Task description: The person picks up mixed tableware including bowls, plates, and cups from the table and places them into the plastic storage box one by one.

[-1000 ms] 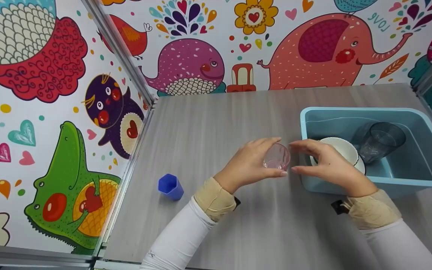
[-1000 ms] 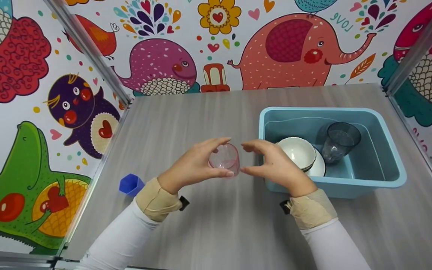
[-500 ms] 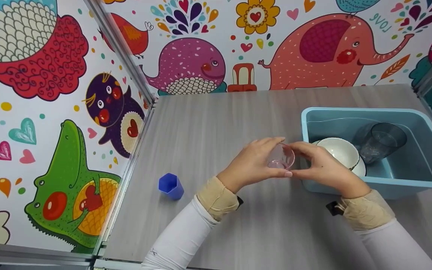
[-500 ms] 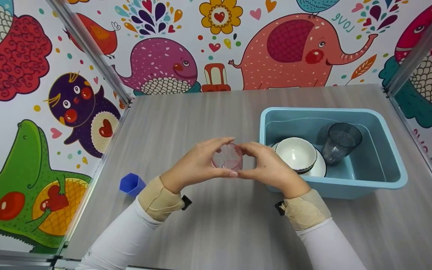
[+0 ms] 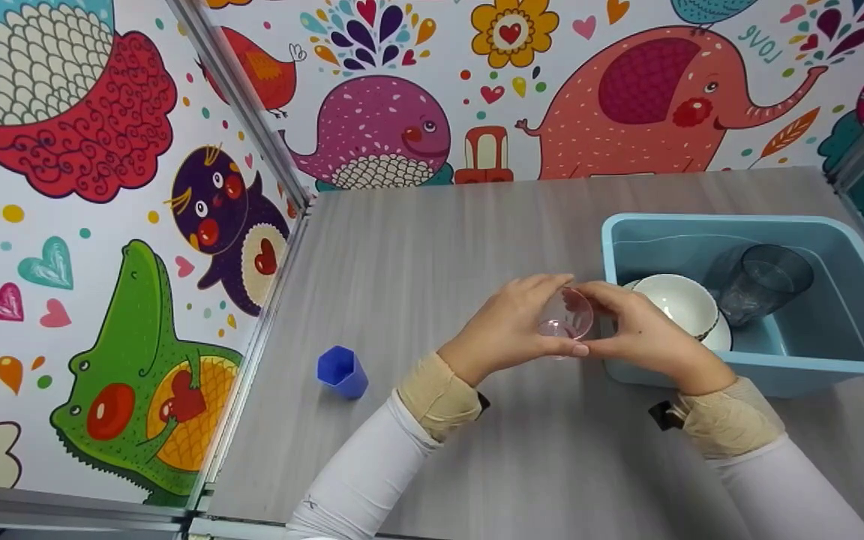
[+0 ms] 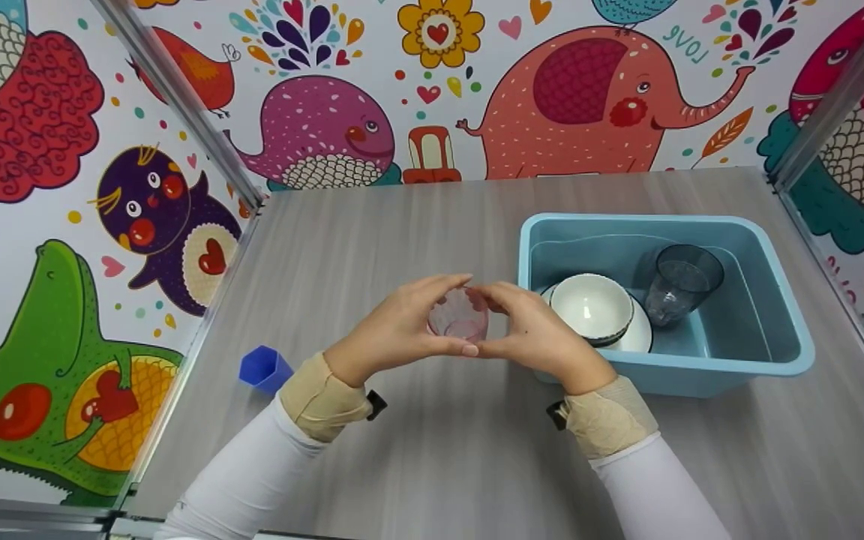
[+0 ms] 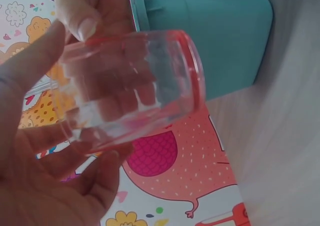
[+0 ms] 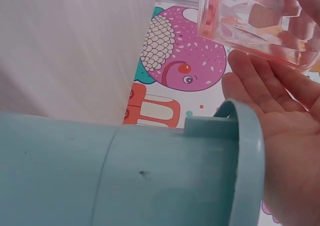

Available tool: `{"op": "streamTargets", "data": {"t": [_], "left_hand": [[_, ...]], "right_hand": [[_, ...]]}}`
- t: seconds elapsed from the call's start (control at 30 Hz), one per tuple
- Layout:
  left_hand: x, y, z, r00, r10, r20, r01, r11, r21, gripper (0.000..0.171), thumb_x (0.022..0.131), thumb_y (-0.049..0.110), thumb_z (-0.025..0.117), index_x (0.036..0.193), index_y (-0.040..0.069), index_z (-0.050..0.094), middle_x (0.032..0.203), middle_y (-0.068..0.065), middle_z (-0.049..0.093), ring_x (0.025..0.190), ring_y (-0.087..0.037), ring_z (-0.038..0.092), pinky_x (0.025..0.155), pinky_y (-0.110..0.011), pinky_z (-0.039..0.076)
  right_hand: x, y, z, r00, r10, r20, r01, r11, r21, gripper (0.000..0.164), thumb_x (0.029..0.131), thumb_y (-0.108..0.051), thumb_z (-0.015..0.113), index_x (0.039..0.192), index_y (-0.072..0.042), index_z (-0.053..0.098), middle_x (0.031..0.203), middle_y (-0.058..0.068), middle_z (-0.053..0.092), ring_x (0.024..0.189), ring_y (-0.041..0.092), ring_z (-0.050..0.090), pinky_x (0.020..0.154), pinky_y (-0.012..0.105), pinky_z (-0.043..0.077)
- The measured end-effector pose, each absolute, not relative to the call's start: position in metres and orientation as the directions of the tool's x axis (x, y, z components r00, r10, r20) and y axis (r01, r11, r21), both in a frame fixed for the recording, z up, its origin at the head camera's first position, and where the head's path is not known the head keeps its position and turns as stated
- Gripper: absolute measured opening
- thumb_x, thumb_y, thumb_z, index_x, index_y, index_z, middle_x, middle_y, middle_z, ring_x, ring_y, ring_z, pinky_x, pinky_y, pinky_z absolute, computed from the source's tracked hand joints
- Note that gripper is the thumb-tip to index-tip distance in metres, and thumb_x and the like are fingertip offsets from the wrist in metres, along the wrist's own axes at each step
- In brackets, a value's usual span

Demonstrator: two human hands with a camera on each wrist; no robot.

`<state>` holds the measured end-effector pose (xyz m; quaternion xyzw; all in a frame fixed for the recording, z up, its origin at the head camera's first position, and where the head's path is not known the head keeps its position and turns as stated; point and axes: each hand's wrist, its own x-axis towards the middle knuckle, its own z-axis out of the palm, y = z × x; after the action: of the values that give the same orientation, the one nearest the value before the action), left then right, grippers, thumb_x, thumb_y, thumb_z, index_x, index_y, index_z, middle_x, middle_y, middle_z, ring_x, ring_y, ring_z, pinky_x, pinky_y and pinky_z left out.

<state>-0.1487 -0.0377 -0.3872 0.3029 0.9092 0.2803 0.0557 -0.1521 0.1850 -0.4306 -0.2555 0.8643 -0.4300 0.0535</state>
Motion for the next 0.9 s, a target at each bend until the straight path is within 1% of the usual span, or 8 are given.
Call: {"op": "streamTargets", "data": {"t": [0.1,0.2,0.3,0.4,0.47,0.67,0.83,0.9], "left_hand": [[-0.149,-0.037,-0.388,-0.811,0.582,0.067,0.518,0.660,0.544,0.090,0.077,0.057,0.081,0.151,0.018,0.047,0.148,0.001,0.055,0.136,-0.018,0.052,0.112,-0.040,0.046],[-0.148,-0.037,-0.389,-0.812,0.580,0.064,0.512,0.656,0.555,0.089,0.077,0.057,0.081,0.150,0.018,0.048,0.149,0.001,0.055,0.137,-0.018,0.052,0.112,-0.039,0.047],[-0.148,-0.038,-0.390,-0.808,0.585,0.071,0.515,0.641,0.569,0.088,0.078,0.057,0.080,0.150,0.019,0.048,0.149,0.001,0.054,0.136,-0.017,0.053,0.110,-0.036,0.049],[-0.149,-0.040,-0.393,-0.802,0.593,0.078,0.515,0.617,0.595,0.088,0.078,0.058,0.080,0.150,0.020,0.047,0.149,0.002,0.054,0.135,-0.015,0.053,0.106,-0.032,0.051],[-0.149,-0.041,-0.395,-0.801,0.593,0.077,0.506,0.603,0.616,0.088,0.078,0.058,0.080,0.150,0.021,0.047,0.148,0.003,0.053,0.133,-0.014,0.054,0.105,-0.031,0.052],[-0.150,-0.046,-0.398,-0.816,0.575,0.057,0.469,0.603,0.645,0.091,0.077,0.057,0.083,0.152,0.023,0.044,0.149,0.002,0.052,0.132,-0.015,0.054,0.107,-0.036,0.051],[-0.150,-0.048,-0.402,-0.829,0.558,0.033,0.447,0.626,0.639,0.098,0.076,0.057,0.083,0.156,0.025,0.037,0.153,0.002,0.049,0.138,-0.016,0.051,0.111,-0.039,0.048],[-0.150,-0.049,-0.406,-0.831,0.555,0.020,0.439,0.635,0.635,0.098,0.076,0.057,0.083,0.157,0.026,0.036,0.154,0.004,0.048,0.140,-0.016,0.049,0.112,-0.039,0.046]], "right_hand": [[-0.152,0.185,-0.431,-0.863,-0.489,0.128,-0.395,0.493,-0.775,0.074,0.078,-0.024,0.089,0.141,-0.007,0.055,0.131,0.006,0.064,0.119,0.021,0.060,0.099,0.003,0.039],[-0.152,0.186,-0.431,-0.868,-0.484,0.109,-0.378,0.503,-0.777,0.073,0.078,-0.028,0.089,0.141,-0.009,0.056,0.130,0.004,0.065,0.118,0.019,0.060,0.102,0.006,0.040],[-0.151,0.187,-0.430,-0.875,-0.475,0.088,-0.355,0.508,-0.785,0.073,0.079,-0.030,0.088,0.141,-0.010,0.056,0.131,0.005,0.065,0.118,0.020,0.060,0.108,0.025,0.047],[-0.150,0.188,-0.429,-0.881,-0.469,0.064,-0.327,0.505,-0.799,0.074,0.079,-0.028,0.088,0.142,-0.010,0.054,0.134,0.008,0.063,0.121,0.023,0.060,0.109,0.048,0.047],[-0.150,0.189,-0.428,-0.881,-0.470,0.054,-0.316,0.499,-0.807,0.074,0.080,-0.027,0.087,0.143,-0.010,0.053,0.136,0.009,0.062,0.122,0.025,0.060,0.108,0.053,0.046],[-0.150,0.195,-0.424,-0.893,-0.447,0.052,-0.297,0.499,-0.814,0.076,0.079,-0.028,0.088,0.143,-0.008,0.052,0.135,0.010,0.061,0.125,0.028,0.060,0.109,0.048,0.043],[-0.150,0.202,-0.416,-0.901,-0.430,0.064,-0.297,0.500,-0.814,0.076,0.078,-0.027,0.088,0.143,-0.007,0.052,0.135,0.010,0.062,0.126,0.031,0.059,0.109,0.048,0.042],[-0.150,0.204,-0.413,-0.901,-0.426,0.082,-0.309,0.497,-0.811,0.075,0.078,-0.025,0.089,0.141,-0.007,0.053,0.133,0.010,0.062,0.124,0.028,0.060,0.109,0.036,0.046]]}}
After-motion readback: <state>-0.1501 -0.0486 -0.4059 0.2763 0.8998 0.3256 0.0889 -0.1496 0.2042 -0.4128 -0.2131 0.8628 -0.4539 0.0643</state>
